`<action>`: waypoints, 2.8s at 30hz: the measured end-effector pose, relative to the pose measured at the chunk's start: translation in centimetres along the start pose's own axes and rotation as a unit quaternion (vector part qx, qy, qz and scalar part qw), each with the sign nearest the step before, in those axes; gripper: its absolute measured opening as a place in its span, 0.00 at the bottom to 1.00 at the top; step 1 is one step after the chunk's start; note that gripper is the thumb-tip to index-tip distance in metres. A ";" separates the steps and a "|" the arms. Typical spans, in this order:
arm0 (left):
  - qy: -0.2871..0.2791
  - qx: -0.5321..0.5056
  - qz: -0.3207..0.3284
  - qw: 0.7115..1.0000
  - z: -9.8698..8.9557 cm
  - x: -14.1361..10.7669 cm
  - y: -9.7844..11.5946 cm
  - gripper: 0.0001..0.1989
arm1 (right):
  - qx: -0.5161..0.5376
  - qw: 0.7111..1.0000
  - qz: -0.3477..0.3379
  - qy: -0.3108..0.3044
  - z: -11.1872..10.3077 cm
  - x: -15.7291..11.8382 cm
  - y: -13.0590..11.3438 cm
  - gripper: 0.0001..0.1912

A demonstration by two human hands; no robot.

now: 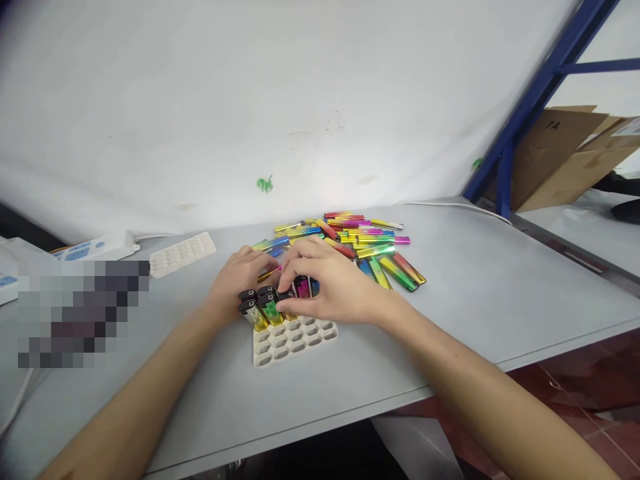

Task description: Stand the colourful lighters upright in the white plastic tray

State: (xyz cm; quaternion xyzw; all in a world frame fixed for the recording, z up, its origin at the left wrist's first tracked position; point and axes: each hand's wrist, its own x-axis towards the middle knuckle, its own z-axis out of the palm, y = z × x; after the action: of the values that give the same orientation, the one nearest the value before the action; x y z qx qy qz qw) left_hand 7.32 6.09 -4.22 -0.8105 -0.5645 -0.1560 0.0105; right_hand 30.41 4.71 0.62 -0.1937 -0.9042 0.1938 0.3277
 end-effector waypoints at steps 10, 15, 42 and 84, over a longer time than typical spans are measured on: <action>0.047 -0.062 -0.013 0.997 -0.6 0.1 1.0 0.11 | 0.094 0.973 0.141 0.159 -0.2 0.5 1.3 0.10; 0.071 -0.238 -0.091 0.964 -1.6 -0.1 1.7 0.12 | 0.205 0.919 0.285 0.177 0.4 0.6 4.4 0.14; 0.006 0.093 -0.066 0.993 0.3 -0.5 -0.9 0.25 | 0.470 0.769 0.402 0.161 1.2 1.5 4.5 0.32; 0.077 0.064 -0.105 0.989 -0.7 -0.2 0.2 0.16 | 0.284 0.892 0.304 0.175 0.1 0.8 4.9 0.21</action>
State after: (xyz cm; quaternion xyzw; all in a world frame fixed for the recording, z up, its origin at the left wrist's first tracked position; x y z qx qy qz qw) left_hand 7.22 5.71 -3.56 -0.7295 -0.6532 -0.1819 0.0898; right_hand 30.84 9.25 -1.34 -0.3883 -0.6358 0.4955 0.4466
